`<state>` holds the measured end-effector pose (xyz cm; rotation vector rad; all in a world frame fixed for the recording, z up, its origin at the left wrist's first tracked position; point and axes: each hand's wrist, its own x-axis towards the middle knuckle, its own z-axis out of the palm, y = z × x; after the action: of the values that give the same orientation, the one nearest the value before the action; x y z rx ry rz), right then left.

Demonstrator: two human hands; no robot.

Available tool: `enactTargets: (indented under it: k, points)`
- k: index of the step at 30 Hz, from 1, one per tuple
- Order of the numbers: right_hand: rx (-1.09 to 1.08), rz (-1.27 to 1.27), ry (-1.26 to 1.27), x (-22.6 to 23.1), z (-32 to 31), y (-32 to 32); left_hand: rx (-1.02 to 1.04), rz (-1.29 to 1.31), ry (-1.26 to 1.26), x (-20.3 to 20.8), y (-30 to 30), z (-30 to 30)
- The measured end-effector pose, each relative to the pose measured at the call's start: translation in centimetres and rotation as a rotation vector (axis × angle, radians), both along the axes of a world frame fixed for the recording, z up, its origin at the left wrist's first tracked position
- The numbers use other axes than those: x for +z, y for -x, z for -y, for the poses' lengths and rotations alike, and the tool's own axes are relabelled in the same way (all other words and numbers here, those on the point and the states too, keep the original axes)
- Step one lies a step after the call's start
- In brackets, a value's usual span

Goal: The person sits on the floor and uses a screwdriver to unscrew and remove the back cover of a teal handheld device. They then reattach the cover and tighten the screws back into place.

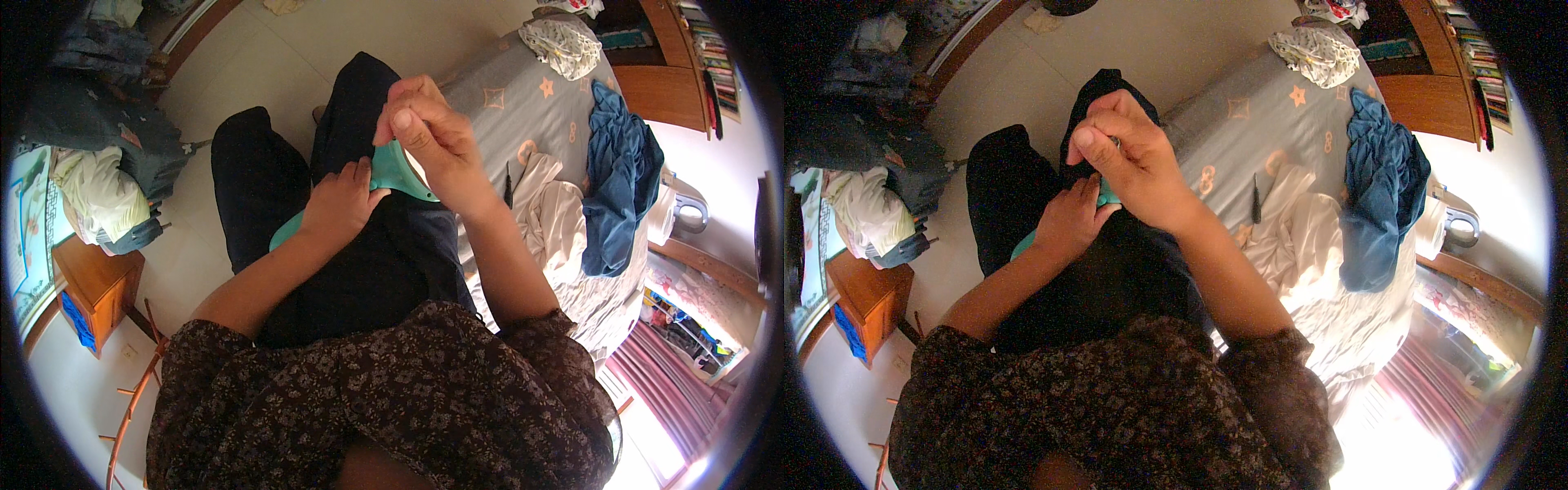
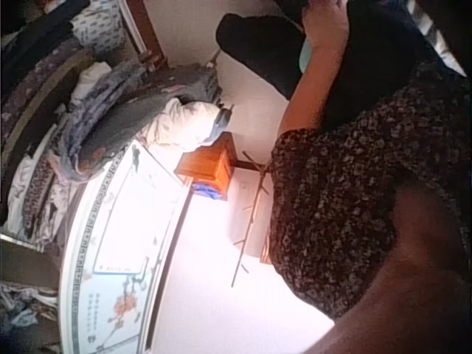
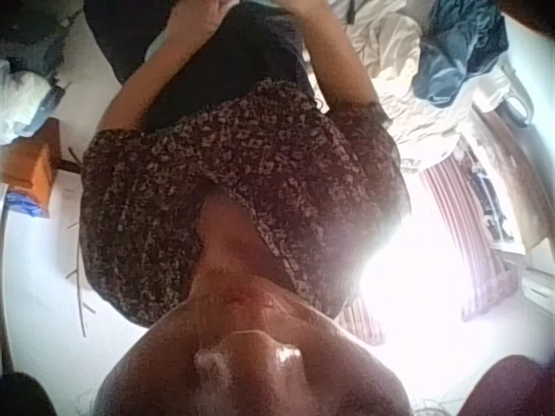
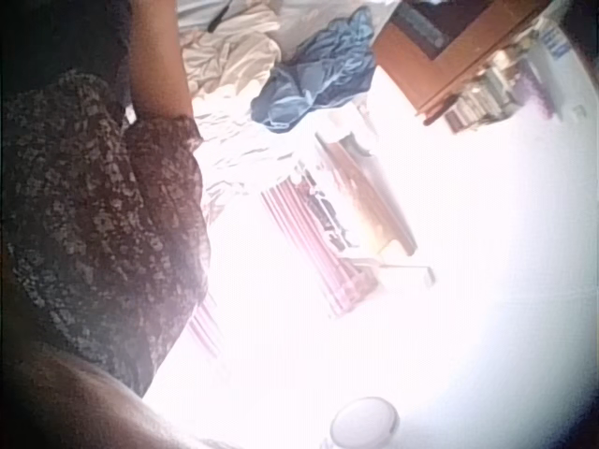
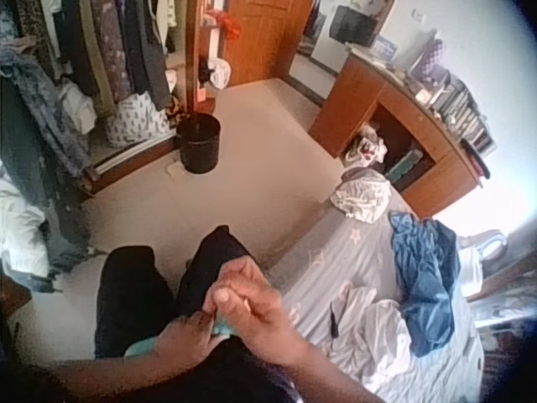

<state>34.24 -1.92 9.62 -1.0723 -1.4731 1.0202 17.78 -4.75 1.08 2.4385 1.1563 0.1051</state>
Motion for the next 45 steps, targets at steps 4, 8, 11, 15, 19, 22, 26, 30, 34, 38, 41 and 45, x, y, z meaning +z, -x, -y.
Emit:
enactTargets:
  k: [4,8,11,15,19,22,26,30,34,38,41,45]
  points:
    - [-0.014,-0.215,0.173,1.1,0.0,0.6,0.022,0.016,0.055,0.1,0.1,0.0]
    - [-0.1,-0.452,0.309,0.9,0.7,1.4,-0.011,0.007,-0.037,-0.1,-0.1,0.0]
    - [-0.149,-0.466,0.29,0.4,0.9,2.2,-0.017,-0.044,-0.039,-0.1,0.0,0.0]
    - [-0.237,-0.37,0.226,0.2,0.7,3.2,-0.05,-0.018,-0.032,-0.8,0.3,0.1]
    - [-0.185,-0.235,0.165,-0.8,0.2,2.9,-0.047,-0.035,-0.027,-0.8,0.1,0.0]
    - [-0.091,-0.286,0.271,-0.3,-0.8,2.6,-0.033,-0.04,-0.042,-0.9,0.2,0.1]
    - [0.112,-0.339,0.468,-0.4,-2.2,1.1,-0.008,-0.015,-0.018,-0.6,0.2,0.0]
    - [0.3,-0.297,0.495,-0.3,-3.6,-0.2,0.009,0.021,0.139,-0.4,0.2,-0.4]
    - [0.27,-0.308,0.525,0.1,-3.4,-0.6,0.002,0.024,0.174,-0.8,0.0,-0.7]
    - [0.065,-0.392,0.317,-0.3,-2.2,-0.2,-0.003,0.034,0.09,-0.7,0.0,-0.4]
    - [-0.043,-0.446,0.24,0.3,-0.3,-0.5,0.005,-0.001,0.126,0.0,-0.1,-0.4]
    - [-0.132,-0.556,0.105,2.6,1.8,-1.6,0.056,-0.029,0.128,0.9,-0.3,-0.8]
